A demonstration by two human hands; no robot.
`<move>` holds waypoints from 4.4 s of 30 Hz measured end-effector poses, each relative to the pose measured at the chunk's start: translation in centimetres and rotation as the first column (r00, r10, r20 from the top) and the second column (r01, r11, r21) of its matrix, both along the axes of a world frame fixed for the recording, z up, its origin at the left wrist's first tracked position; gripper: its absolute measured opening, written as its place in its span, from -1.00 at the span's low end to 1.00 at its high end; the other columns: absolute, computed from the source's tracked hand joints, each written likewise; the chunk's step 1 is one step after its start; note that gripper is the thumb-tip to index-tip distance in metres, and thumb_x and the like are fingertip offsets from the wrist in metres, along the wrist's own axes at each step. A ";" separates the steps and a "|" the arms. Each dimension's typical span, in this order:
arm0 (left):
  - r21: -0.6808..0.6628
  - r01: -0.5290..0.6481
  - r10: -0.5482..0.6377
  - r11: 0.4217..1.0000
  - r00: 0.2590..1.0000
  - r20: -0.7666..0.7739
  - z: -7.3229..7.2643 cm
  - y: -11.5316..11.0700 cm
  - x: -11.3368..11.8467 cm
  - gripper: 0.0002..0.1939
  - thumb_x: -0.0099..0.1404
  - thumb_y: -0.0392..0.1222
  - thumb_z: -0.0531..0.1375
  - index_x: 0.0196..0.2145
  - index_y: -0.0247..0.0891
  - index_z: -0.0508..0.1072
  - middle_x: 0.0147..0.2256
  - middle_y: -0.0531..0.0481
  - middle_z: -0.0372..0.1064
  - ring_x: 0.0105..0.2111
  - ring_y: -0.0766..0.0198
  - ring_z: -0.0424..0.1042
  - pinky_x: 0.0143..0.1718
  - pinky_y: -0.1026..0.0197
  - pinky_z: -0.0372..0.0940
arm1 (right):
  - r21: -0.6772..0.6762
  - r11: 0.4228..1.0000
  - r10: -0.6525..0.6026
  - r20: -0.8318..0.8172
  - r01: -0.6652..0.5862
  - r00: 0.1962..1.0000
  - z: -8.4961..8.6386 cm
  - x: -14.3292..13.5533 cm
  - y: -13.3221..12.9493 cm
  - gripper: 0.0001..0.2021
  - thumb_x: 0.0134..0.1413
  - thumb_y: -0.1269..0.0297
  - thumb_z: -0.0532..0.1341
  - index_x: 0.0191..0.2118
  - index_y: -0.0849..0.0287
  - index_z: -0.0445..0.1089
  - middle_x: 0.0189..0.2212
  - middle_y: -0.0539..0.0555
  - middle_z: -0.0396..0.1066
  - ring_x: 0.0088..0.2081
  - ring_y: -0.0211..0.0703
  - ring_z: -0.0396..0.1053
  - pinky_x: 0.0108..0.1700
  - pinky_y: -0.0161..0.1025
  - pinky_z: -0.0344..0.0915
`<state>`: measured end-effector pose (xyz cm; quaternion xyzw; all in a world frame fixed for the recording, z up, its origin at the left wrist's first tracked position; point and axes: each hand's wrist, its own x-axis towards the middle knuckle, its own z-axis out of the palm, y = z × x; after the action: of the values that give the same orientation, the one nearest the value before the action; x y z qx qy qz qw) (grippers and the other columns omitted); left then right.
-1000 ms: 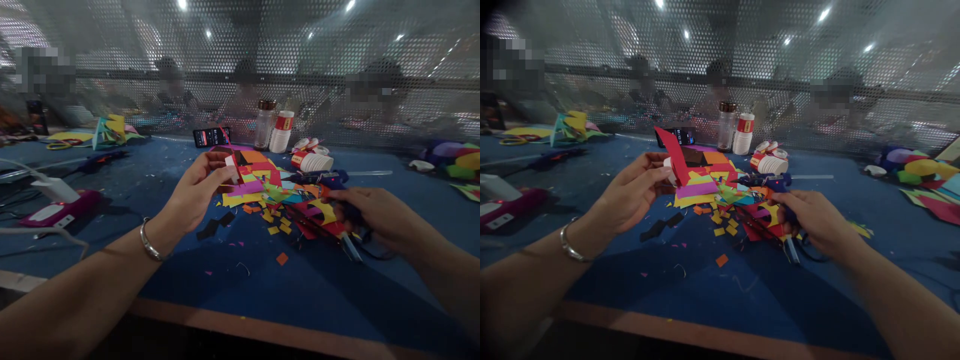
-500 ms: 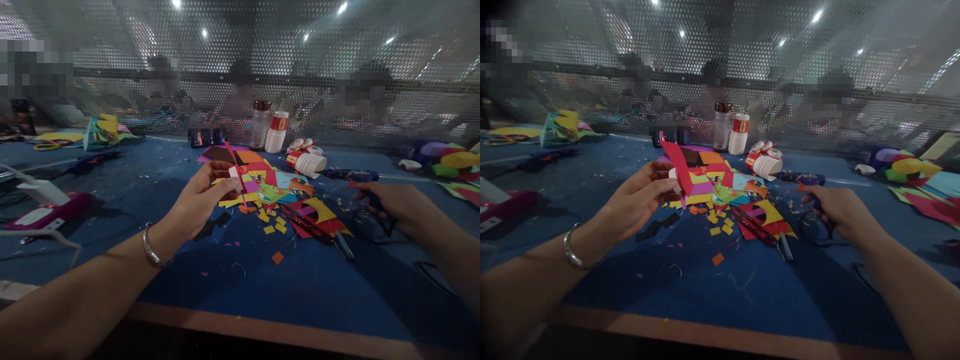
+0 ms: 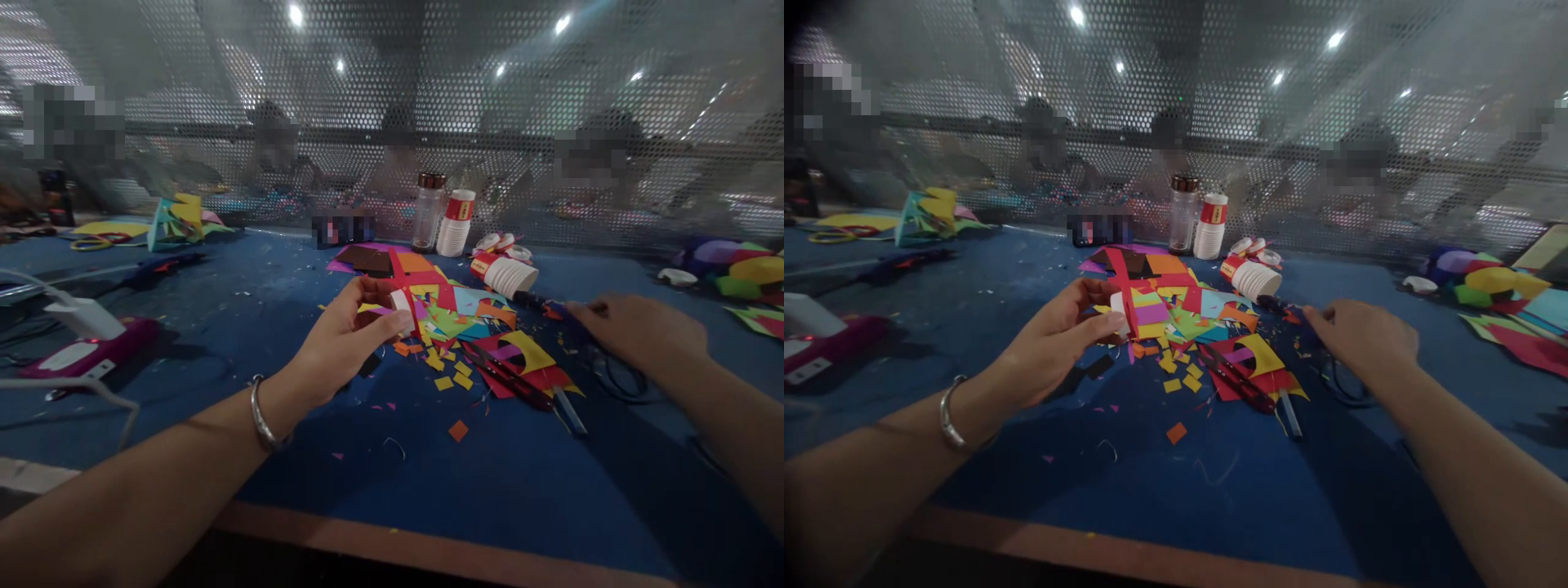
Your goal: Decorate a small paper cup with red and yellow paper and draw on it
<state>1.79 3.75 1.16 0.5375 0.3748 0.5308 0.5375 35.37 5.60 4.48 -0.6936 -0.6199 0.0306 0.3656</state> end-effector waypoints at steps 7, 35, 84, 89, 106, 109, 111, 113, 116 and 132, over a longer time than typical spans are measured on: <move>0.049 0.003 0.001 0.999 0.996 -0.091 -0.2 -0.5 0.8 -0.54 0.18 -0.04 0.43 -0.08 -0.22 0.35 -0.17 0.01 0.44 -0.26 0.28 0.47 -0.20 0.18 0.40 | 0.009 0.938 0.337 0.213 -0.347 0.917 -0.5 -7.7 -2.8 -0.77 0.12 0.04 0.32 -0.28 0.09 0.52 -0.31 0.13 0.52 -0.27 0.00 0.43 -0.20 -0.11 0.25; -0.024 0.008 -0.011 1.000 0.993 -0.117 -0.4 -1.0 2.1 -0.47 0.10 0.00 0.48 -0.13 -0.19 0.30 -0.27 0.04 0.51 -0.33 0.27 0.51 -0.30 0.21 0.37 | 0.233 0.753 0.574 0.226 -0.616 0.787 -2.2 -11.7 -4.8 -0.87 0.21 0.41 0.20 -0.34 0.21 0.47 -0.49 -0.02 0.49 -0.47 -0.27 0.41 -0.39 -0.31 0.29; -0.392 0.305 -0.187 0.868 0.932 0.309 0.3 -0.4 1.1 -0.76 0.06 -0.20 0.53 -0.31 -0.31 0.67 -0.19 -0.14 0.65 -0.26 0.17 0.58 -0.22 0.22 0.45 | 0.005 0.787 0.609 -0.172 -0.617 0.775 -1.5 -10.8 -4.5 -0.89 0.06 0.33 0.18 -0.42 0.15 0.44 -0.51 0.00 0.52 -0.48 -0.23 0.39 -0.46 -0.30 0.26; -0.422 0.174 -0.046 0.890 0.954 0.295 0.5 -0.7 1.8 -0.85 0.25 -0.28 0.40 -0.19 -0.32 0.66 -0.15 -0.15 0.65 -0.23 0.17 0.60 -0.18 0.18 0.50 | 0.054 0.831 0.557 -0.108 -0.554 0.824 -1.9 -10.5 -4.4 -0.84 0.20 0.28 0.17 -0.34 0.15 0.49 -0.46 0.03 0.54 -0.44 -0.20 0.43 -0.43 -0.28 0.29; -0.373 0.141 0.027 0.917 0.911 0.411 0.2 -2.5 3.4 -0.95 0.32 -0.27 0.35 -0.26 -0.25 0.65 -0.23 -0.03 0.65 -0.18 0.24 0.58 -0.12 0.24 0.45 | 0.326 0.759 0.430 0.399 -0.564 0.810 -3.5 -12.0 -4.7 -0.60 0.27 0.04 0.27 0.05 0.24 0.40 -0.14 0.24 0.57 -0.08 0.10 0.54 -0.08 0.00 0.51; -0.417 0.160 0.035 0.895 0.906 0.422 0.4 -2.7 3.4 -0.93 0.36 -0.27 0.31 -0.24 -0.26 0.64 -0.24 -0.04 0.64 -0.23 0.25 0.58 -0.16 0.25 0.43 | 0.330 0.758 0.425 0.405 -0.563 0.809 -3.6 -12.1 -4.7 -0.62 0.26 0.11 0.27 0.06 0.26 0.40 -0.13 0.26 0.58 -0.08 0.11 0.55 -0.09 0.01 0.52; -0.425 0.165 0.043 0.890 0.898 0.438 0.5 -2.7 3.4 -0.94 0.35 -0.26 0.32 -0.25 -0.25 0.64 -0.24 -0.02 0.64 -0.26 0.28 0.56 -0.18 0.26 0.43 | 0.332 0.760 0.416 0.412 -0.559 0.811 -3.7 -12.2 -4.8 -0.62 0.25 0.12 0.27 0.06 0.26 0.40 -0.11 0.27 0.58 -0.05 0.13 0.55 -0.08 0.03 0.53; -0.440 0.158 0.059 0.884 0.896 0.441 0.5 -2.7 3.5 -0.95 0.35 -0.26 0.34 -0.26 -0.24 0.64 -0.24 -0.01 0.63 -0.29 0.31 0.55 -0.20 0.27 0.42 | 0.344 0.763 0.398 0.419 -0.548 0.816 -3.8 -12.3 -4.8 -0.62 0.25 0.13 0.26 0.06 0.28 0.41 -0.09 0.30 0.58 -0.03 0.16 0.54 -0.07 0.06 0.53; -0.474 0.154 0.073 0.867 0.902 0.426 0.5 -2.8 3.5 -0.93 0.37 -0.26 0.32 -0.27 -0.24 0.65 -0.26 0.00 0.63 -0.33 0.33 0.53 -0.25 0.29 0.41 | 0.363 0.752 0.396 0.419 -0.550 0.817 -3.9 -12.4 -4.9 -0.63 0.25 0.16 0.25 0.04 0.33 0.42 -0.11 0.32 0.58 -0.04 0.16 0.55 -0.07 0.06 0.54; -0.246 0.203 -0.115 0.948 0.937 0.331 -0.1 -3.2 3.2 -0.59 0.06 -0.28 0.51 -0.10 -0.18 0.63 -0.04 -0.06 0.62 -0.01 0.08 0.56 0.05 0.13 0.43 | 0.313 0.748 0.462 0.388 -0.586 0.798 -3.8 -12.2 -5.0 -0.67 0.21 0.25 0.24 0.06 0.27 0.42 -0.07 0.30 0.58 -0.02 0.15 0.54 -0.01 0.07 0.52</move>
<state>5.03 0.55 1.04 0.3950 0.3103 0.5058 0.7013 23.12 0.61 0.66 -0.3910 -0.8285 -0.1006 0.3880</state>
